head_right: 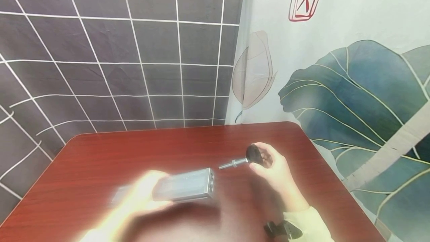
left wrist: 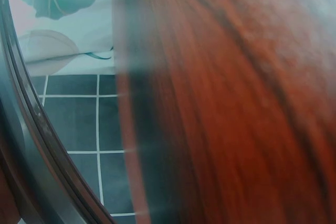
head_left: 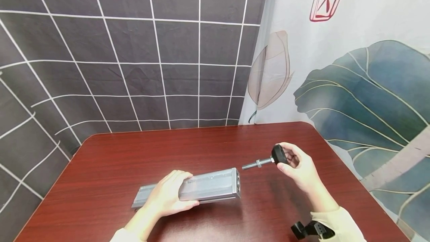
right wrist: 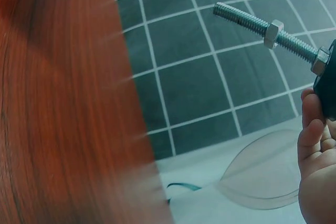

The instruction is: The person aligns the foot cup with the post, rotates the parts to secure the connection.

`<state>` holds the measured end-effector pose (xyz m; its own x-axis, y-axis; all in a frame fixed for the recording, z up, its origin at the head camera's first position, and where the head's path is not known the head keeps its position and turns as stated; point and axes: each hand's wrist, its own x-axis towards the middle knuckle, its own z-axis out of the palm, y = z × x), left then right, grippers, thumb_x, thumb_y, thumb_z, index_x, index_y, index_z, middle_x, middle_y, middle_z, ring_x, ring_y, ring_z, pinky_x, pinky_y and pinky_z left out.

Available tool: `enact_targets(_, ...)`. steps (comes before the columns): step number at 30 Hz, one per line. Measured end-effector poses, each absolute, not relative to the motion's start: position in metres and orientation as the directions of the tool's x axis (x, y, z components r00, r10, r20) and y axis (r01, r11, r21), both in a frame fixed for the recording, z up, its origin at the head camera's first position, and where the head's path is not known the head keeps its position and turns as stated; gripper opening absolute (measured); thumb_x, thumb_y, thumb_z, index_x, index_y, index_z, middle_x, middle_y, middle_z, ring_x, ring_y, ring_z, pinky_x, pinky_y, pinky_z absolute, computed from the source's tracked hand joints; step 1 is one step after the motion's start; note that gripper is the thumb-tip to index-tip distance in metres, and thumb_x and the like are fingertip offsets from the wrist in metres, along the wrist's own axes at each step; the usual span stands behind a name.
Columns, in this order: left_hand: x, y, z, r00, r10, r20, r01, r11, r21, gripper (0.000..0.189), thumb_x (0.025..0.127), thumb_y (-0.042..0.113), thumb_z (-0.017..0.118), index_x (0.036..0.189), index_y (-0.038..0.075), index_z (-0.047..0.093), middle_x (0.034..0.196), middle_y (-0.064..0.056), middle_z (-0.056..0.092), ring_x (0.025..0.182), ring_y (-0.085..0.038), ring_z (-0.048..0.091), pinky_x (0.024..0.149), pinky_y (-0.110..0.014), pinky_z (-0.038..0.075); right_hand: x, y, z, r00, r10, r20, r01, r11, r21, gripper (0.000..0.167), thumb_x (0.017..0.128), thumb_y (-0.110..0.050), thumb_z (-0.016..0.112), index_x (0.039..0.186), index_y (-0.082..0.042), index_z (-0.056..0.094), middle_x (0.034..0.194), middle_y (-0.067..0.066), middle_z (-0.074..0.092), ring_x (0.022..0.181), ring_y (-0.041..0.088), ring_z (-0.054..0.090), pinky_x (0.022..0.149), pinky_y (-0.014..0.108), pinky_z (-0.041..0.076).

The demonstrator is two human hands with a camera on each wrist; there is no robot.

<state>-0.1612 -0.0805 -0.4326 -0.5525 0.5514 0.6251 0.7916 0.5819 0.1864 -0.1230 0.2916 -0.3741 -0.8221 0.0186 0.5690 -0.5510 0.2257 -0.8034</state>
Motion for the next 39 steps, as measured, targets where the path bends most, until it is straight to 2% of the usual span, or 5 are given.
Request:
enact_targets(5,-0.162,-0.081,-0.434,-0.563,0.544,0.622,0.784,0.588,0.196,0.065,0.053,0.048,0.083,0.104,0.014,0.060,0.094,0.007,0.059,0.086,-0.009,0.055,0.076,-0.027,0.045,-0.117,0.290,-0.370,-0.771,-0.017,0.636,-0.635,0.095,-0.767,0.059,0.067,0.024,0.057,0.116,-0.009,0.061,0.094,-0.001,0.065,0.080,0.007,0.058,0.071,0.013,0.046)
enact_targets(14,-0.161,-0.081,-0.433,-0.570,0.537,0.622,0.777,0.598,0.195,0.066,0.053,0.048,0.083,0.104,0.013,0.060,0.094,0.006,0.059,0.085,-0.010,0.055,0.075,-0.028,0.045,-0.110,0.286,-0.364,-0.734,-0.146,0.663,-0.669,-0.005,-0.743,0.054,0.072,0.015,0.062,0.123,-0.001,0.055,0.105,0.002,0.067,0.088,0.009,0.060,0.074,0.015,0.046)
enact_targets(22,-0.159,-0.081,-0.431,-0.570,0.537,0.622,0.777,0.599,0.194,0.065,0.053,0.048,0.083,0.103,0.013,0.060,0.093,0.006,0.060,0.085,-0.010,0.055,0.075,-0.028,0.045,-0.108,0.282,-0.363,-0.752,-0.186,0.632,-0.642,-0.009,-0.767,0.055,0.073,0.011,0.064,0.122,-0.012,0.056,0.105,-0.004,0.066,0.091,0.007,0.060,0.077,0.016,0.046)
enact_targets(35,-0.160,-0.081,-0.432,-0.595,0.525,0.609,0.763,0.607,0.222,0.063,0.056,0.048,0.082,0.104,0.015,0.060,0.094,0.008,0.059,0.086,-0.009,0.054,0.075,-0.028,0.045,-0.105,0.280,-0.368,-0.729,-0.179,0.661,-0.666,-0.042,-0.745,0.054,0.073,0.012,0.063,0.124,-0.006,0.054,0.110,-0.001,0.066,0.095,0.009,0.061,0.082,0.018,0.045)
enact_targets(39,-0.161,-0.081,-0.431,-0.598,0.527,0.604,0.762,0.607,0.224,0.062,0.056,0.047,0.082,0.104,0.015,0.060,0.095,0.008,0.059,0.087,-0.009,0.054,0.076,-0.029,0.045,-0.104,0.277,-0.367,-0.696,-0.204,0.688,-0.692,-0.061,-0.719,0.055,0.072,0.014,0.064,0.124,0.006,0.050,0.111,0.006,0.065,0.095,0.013,0.061,0.082,0.019,0.046)
